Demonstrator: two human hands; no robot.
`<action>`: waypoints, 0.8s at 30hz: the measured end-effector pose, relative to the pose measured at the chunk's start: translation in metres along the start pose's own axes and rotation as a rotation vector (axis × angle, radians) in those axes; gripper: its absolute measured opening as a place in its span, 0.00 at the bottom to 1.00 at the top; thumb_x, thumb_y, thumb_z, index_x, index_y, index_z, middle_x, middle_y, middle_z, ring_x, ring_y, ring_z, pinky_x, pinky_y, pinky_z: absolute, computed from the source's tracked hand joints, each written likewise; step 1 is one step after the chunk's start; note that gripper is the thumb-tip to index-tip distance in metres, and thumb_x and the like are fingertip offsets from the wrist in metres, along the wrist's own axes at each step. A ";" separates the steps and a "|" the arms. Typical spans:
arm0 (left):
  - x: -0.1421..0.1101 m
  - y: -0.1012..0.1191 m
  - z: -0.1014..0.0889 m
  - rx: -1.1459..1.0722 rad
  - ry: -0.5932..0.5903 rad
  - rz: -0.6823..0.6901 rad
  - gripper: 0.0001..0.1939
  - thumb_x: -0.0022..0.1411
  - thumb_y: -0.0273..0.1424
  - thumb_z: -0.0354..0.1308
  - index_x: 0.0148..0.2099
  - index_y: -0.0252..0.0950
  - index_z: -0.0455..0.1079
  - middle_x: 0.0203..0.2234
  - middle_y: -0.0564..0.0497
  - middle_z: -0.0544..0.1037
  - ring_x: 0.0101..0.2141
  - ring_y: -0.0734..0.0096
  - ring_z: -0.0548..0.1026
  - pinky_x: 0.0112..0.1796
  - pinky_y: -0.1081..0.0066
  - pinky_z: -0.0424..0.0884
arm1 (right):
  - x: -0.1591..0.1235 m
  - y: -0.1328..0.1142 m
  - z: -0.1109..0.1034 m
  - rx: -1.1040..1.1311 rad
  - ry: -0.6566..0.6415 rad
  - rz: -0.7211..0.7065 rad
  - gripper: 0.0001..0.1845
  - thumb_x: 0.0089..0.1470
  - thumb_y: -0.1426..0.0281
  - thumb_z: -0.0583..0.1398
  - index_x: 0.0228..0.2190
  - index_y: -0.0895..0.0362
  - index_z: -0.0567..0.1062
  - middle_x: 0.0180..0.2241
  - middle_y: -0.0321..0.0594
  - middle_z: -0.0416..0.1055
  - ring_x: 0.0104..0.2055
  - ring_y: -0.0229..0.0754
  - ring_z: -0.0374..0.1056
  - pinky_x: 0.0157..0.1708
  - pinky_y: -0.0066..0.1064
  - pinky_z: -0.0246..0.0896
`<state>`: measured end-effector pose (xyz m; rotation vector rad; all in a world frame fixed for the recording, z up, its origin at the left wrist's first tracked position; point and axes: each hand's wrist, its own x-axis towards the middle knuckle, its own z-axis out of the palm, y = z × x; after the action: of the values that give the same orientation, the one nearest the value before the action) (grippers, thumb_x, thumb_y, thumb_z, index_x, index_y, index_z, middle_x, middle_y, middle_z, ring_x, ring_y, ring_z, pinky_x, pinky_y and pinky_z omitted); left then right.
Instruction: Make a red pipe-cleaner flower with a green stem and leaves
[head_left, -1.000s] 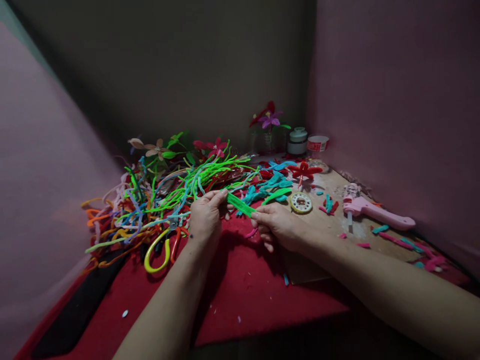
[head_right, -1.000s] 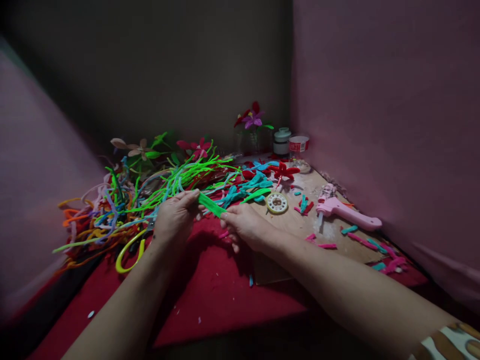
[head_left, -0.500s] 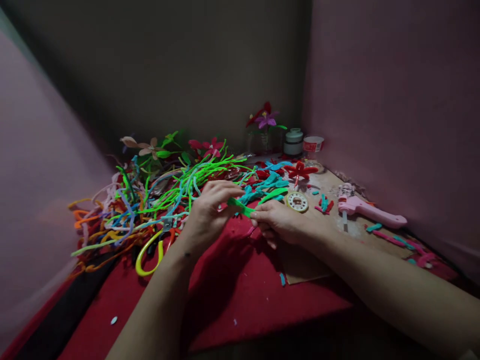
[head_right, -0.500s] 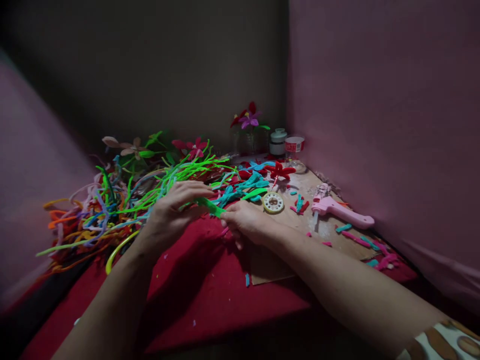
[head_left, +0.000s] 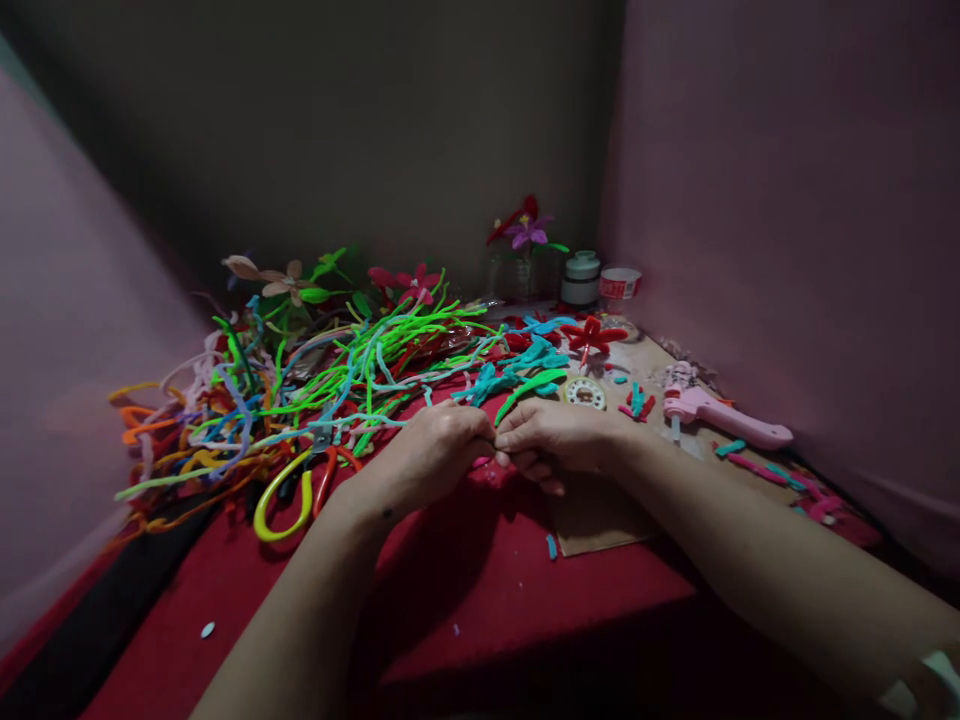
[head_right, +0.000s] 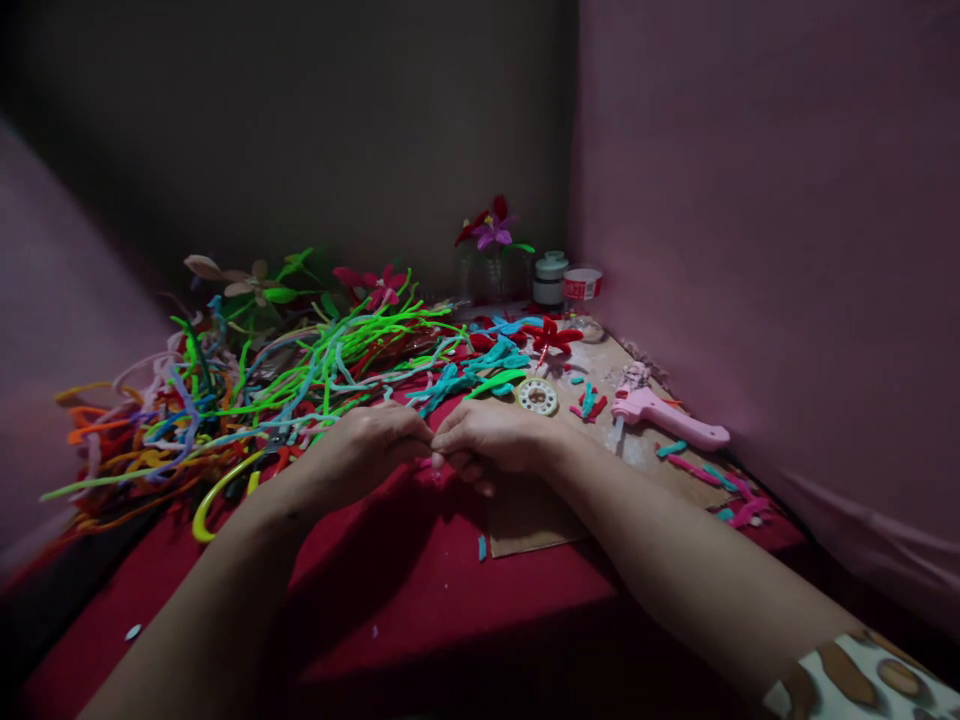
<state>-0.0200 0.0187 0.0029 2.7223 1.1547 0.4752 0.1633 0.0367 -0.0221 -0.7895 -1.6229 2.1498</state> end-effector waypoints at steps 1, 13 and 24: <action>0.000 0.000 0.000 0.004 0.005 0.000 0.07 0.55 0.26 0.53 0.29 0.38 0.71 0.22 0.53 0.73 0.24 0.75 0.67 0.26 0.76 0.58 | 0.000 -0.001 -0.001 0.022 -0.019 0.009 0.05 0.46 0.74 0.54 0.21 0.60 0.66 0.13 0.25 0.48 0.12 0.28 0.47 0.09 0.22 0.55; 0.002 0.004 -0.001 0.024 -0.010 -0.107 0.08 0.55 0.26 0.52 0.30 0.38 0.72 0.22 0.53 0.74 0.24 0.74 0.68 0.26 0.76 0.58 | 0.002 -0.001 -0.002 0.000 0.023 -0.082 0.11 0.45 0.75 0.54 0.15 0.57 0.58 0.13 0.26 0.48 0.11 0.28 0.46 0.09 0.23 0.53; 0.005 0.002 0.004 0.062 0.006 -0.104 0.10 0.56 0.27 0.50 0.30 0.38 0.73 0.23 0.50 0.75 0.26 0.71 0.68 0.31 0.73 0.59 | 0.004 0.004 -0.008 -0.167 0.103 -0.083 0.07 0.45 0.74 0.53 0.18 0.59 0.65 0.11 0.27 0.54 0.10 0.29 0.50 0.09 0.21 0.51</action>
<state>-0.0146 0.0208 0.0004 2.6966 1.3257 0.4419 0.1651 0.0435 -0.0285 -0.8508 -1.7655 1.9040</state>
